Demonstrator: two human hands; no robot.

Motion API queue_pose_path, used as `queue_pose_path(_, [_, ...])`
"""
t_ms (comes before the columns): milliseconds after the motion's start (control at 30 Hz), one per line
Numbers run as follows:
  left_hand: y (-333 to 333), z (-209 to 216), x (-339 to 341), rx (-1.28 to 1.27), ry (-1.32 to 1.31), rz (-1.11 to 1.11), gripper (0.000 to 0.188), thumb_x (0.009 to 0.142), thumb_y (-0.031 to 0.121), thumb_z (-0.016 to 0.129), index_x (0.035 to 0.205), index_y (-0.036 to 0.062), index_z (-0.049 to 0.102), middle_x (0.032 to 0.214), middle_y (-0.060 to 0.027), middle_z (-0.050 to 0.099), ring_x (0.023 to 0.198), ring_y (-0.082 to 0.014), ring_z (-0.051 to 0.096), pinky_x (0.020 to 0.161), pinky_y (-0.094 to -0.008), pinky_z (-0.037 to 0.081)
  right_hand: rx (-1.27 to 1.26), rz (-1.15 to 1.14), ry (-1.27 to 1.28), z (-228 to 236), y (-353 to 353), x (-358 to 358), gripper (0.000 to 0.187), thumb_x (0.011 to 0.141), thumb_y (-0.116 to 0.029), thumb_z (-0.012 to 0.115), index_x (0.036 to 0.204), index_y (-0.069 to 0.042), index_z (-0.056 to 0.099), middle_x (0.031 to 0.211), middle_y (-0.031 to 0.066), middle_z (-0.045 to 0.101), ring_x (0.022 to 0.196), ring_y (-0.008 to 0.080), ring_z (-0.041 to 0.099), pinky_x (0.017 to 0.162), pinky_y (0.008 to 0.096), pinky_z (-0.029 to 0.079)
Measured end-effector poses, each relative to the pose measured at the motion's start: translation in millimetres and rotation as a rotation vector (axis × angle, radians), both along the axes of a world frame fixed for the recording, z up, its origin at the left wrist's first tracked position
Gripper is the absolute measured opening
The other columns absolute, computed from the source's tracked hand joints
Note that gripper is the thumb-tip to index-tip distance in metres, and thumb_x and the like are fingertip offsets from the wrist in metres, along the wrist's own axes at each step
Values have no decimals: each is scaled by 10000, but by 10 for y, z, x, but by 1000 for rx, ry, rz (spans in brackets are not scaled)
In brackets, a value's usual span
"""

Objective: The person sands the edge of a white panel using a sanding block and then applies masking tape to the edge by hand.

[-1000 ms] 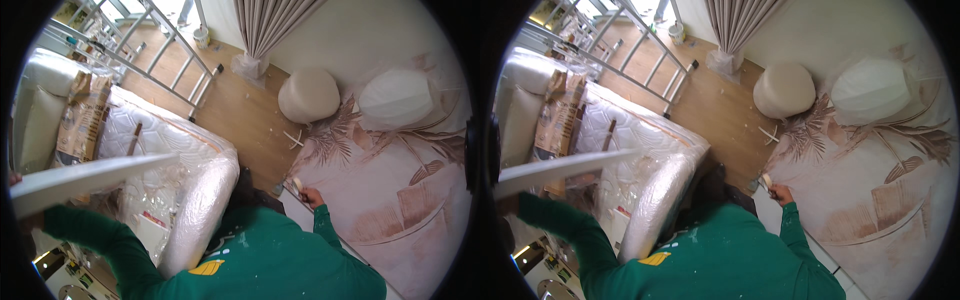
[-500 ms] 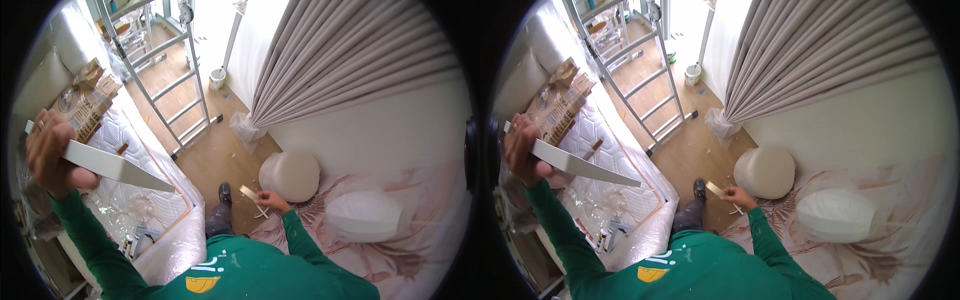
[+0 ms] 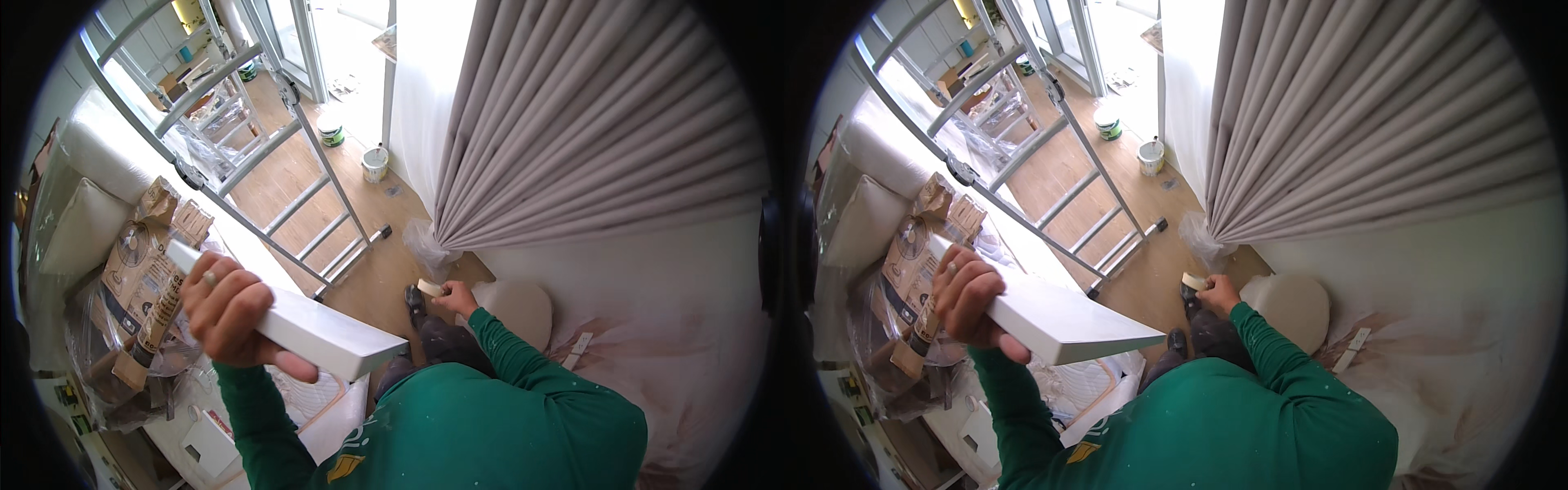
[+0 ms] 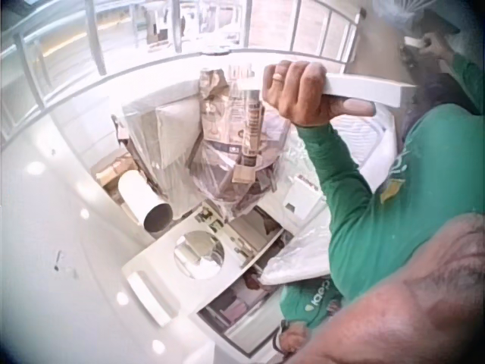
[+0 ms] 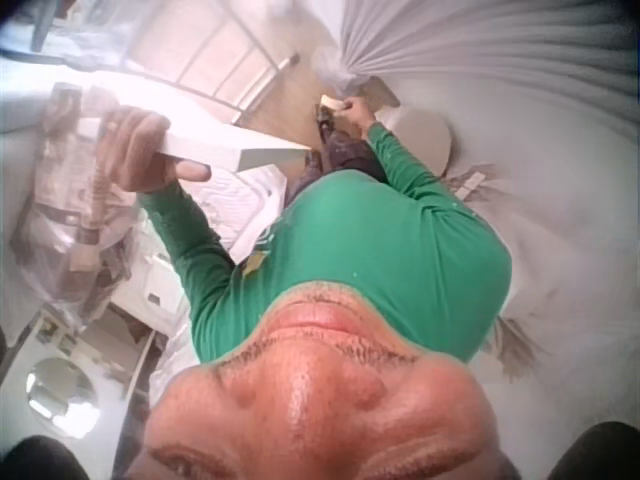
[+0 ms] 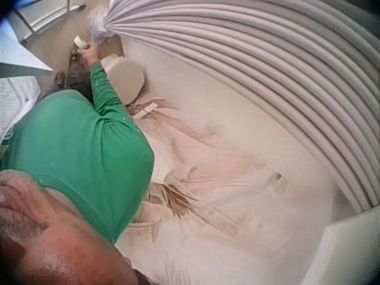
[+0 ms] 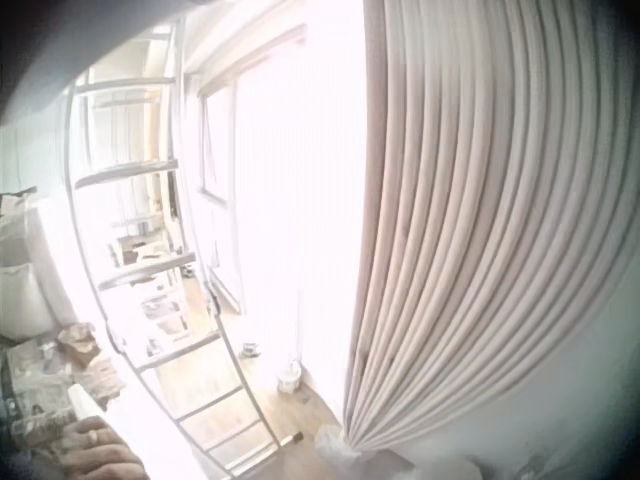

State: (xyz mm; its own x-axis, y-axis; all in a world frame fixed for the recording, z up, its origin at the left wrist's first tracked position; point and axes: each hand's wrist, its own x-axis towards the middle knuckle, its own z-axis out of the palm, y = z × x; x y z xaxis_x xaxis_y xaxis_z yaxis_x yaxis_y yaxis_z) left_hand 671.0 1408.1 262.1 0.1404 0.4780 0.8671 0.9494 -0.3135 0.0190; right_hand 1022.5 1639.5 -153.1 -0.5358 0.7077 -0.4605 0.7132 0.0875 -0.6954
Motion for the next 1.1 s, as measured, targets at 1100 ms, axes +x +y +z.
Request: queue_pose_path(1100, [4740, -332, -2820, 109, -162, -226, 759, 681, 831, 779, 729, 103, 571, 582, -3, 501, 490, -179, 508, 519, -322, 355, 202, 146, 1087, 4144, 5032, -5870, 366, 859, -189, 884, 1101, 37, 727, 860, 20, 722, 751, 64, 620, 662, 220, 486])
